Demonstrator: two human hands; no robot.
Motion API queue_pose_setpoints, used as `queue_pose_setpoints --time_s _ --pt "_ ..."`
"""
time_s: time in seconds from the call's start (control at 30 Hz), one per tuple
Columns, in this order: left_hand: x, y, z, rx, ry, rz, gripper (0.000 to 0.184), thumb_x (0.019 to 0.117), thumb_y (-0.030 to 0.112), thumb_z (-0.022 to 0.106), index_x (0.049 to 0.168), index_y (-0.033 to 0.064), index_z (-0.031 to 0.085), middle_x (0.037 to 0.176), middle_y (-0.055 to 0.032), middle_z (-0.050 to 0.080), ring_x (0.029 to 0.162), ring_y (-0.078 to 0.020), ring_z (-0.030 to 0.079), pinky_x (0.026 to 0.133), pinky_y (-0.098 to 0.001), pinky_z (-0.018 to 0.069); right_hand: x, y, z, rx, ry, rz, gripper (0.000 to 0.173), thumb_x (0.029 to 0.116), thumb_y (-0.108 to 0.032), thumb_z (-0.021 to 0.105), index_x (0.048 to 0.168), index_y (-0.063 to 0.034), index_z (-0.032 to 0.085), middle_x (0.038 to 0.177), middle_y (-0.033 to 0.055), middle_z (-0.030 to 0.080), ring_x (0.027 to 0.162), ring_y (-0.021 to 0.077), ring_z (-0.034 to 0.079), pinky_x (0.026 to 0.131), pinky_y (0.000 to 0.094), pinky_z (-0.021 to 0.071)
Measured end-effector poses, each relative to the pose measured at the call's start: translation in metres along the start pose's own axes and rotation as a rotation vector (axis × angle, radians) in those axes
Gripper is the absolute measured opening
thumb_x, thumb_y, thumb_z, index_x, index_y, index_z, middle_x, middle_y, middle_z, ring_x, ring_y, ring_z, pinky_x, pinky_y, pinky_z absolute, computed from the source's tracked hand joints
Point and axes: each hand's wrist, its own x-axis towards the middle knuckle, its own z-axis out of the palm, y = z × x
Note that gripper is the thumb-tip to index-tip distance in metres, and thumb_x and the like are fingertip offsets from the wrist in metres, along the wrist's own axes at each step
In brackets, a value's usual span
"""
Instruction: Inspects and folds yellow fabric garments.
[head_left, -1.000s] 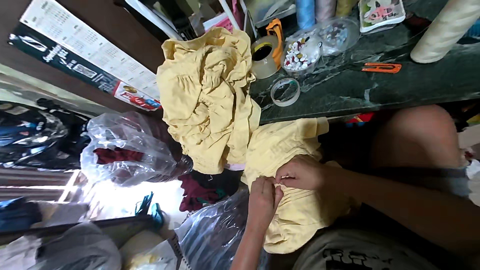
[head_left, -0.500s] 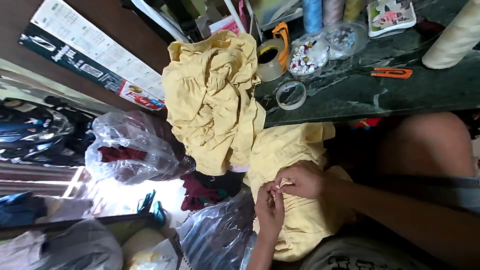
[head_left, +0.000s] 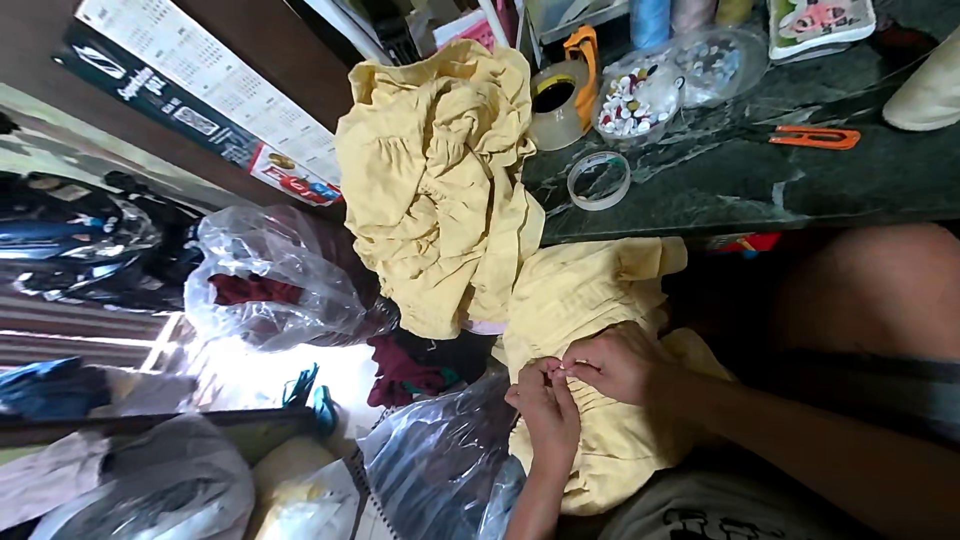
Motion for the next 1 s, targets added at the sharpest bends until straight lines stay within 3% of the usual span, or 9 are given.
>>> queue_pose_setpoints --time_s 0.1,0.23,0.3,0.37,0.53,0.63,0.7,0.8,1.0 --pt "-0.002 -0.004 -0.001 0.043 -0.032 -0.006 0.014 0.0985 0.019 0.051 0.099 0.0099 0.062 0.084 0.0 0.058 0.086 -0.0138 0.057 0.09 -0.0505 0.0344 -0.003 0.005 -0.001 -0.039 -0.011 -0.07 0.027 0.1036 -0.024 0.053 0.107 -0.0103 0.076 0.088 0.0136 0.074 0.083 0.0332 0.071 0.076 0.0582 0.0508" --pt "-0.002 -0.01 0.001 -0.071 0.008 0.064 0.012 0.101 0.019 0.049 0.101 0.0104 0.058 0.09 -0.0004 0.059 0.092 -0.0126 0.056 0.092 -0.0441 0.0363 -0.008 0.007 0.001 -0.084 -0.01 -0.147 0.029 0.1038 -0.019 0.05 0.114 -0.0119 0.076 0.091 0.0141 0.075 0.084 0.0348 0.072 0.076 0.0594 0.0518" --pt "-0.001 -0.013 0.002 -0.152 0.021 0.085 0.014 0.102 0.02 0.051 0.106 0.0088 0.06 0.093 -0.001 0.062 0.094 -0.0117 0.058 0.093 -0.0427 0.0405 -0.009 0.011 0.004 -0.056 0.046 -0.177 0.029 0.1026 -0.017 0.05 0.112 -0.0115 0.077 0.09 0.0133 0.075 0.082 0.0335 0.073 0.074 0.0582 0.0529" --pt "0.001 -0.013 0.002 -0.162 0.013 0.089 0.013 0.102 0.022 0.052 0.102 0.0115 0.061 0.091 0.0008 0.062 0.094 -0.011 0.058 0.094 -0.0423 0.0391 -0.009 0.016 0.007 -0.01 0.101 -0.184 0.029 0.1019 -0.018 0.05 0.109 -0.0118 0.078 0.088 0.0117 0.075 0.08 0.031 0.073 0.073 0.0566 0.0535" --pt "0.005 -0.013 0.001 -0.04 -0.043 0.136 0.02 0.104 0.028 0.046 0.096 0.0139 0.058 0.088 -0.0007 0.056 0.093 -0.0155 0.055 0.092 -0.0455 0.0344 -0.003 0.005 -0.004 0.101 0.051 0.022 0.026 0.0997 -0.025 0.056 0.103 -0.0083 0.076 0.078 0.0108 0.068 0.071 0.0268 0.063 0.07 0.052 0.0486" --pt "0.004 -0.005 -0.001 0.019 -0.001 0.168 0.018 0.0994 0.025 0.049 0.095 0.0123 0.061 0.086 -0.0025 0.06 0.093 -0.0161 0.056 0.094 -0.0464 0.0332 0.004 -0.016 -0.013 0.061 -0.027 0.214 0.032 0.0998 -0.034 0.063 0.103 -0.0033 0.071 0.09 0.0165 0.069 0.088 0.0332 0.065 0.081 0.0558 0.0481" --pt "0.0 -0.005 -0.002 0.005 0.047 0.164 0.017 0.0985 0.025 0.055 0.094 0.0126 0.065 0.089 -0.0021 0.065 0.095 -0.0141 0.058 0.097 -0.0454 0.0326 0.007 -0.025 -0.016 0.002 -0.071 0.255 0.029 0.1007 -0.03 0.062 0.107 -0.0025 0.069 0.099 0.0187 0.07 0.099 0.036 0.066 0.088 0.0573 0.0469" --pt "-0.007 -0.007 -0.007 0.012 0.05 0.186 0.019 0.0975 0.024 0.06 0.092 0.0136 0.075 0.095 -0.0029 0.072 0.102 -0.0156 0.061 0.1 -0.0469 0.0322 0.008 -0.027 -0.013 -0.067 -0.056 0.29 0.025 0.1032 -0.024 0.056 0.11 -0.0032 0.067 0.099 0.0186 0.07 0.099 0.0366 0.067 0.087 0.0566 0.0478" --pt "-0.022 -0.014 -0.021 0.315 -0.064 0.342 0.031 0.0969 0.019 0.049 0.109 0.021 0.077 0.114 -0.0035 0.072 0.108 -0.0218 0.061 0.098 -0.0483 0.0327 0.015 -0.036 -0.028 -0.041 -0.128 0.378 0.023 0.1017 -0.021 0.06 0.111 -0.0026 0.069 0.105 0.0182 0.069 0.103 0.035 0.065 0.089 0.0562 0.0492"
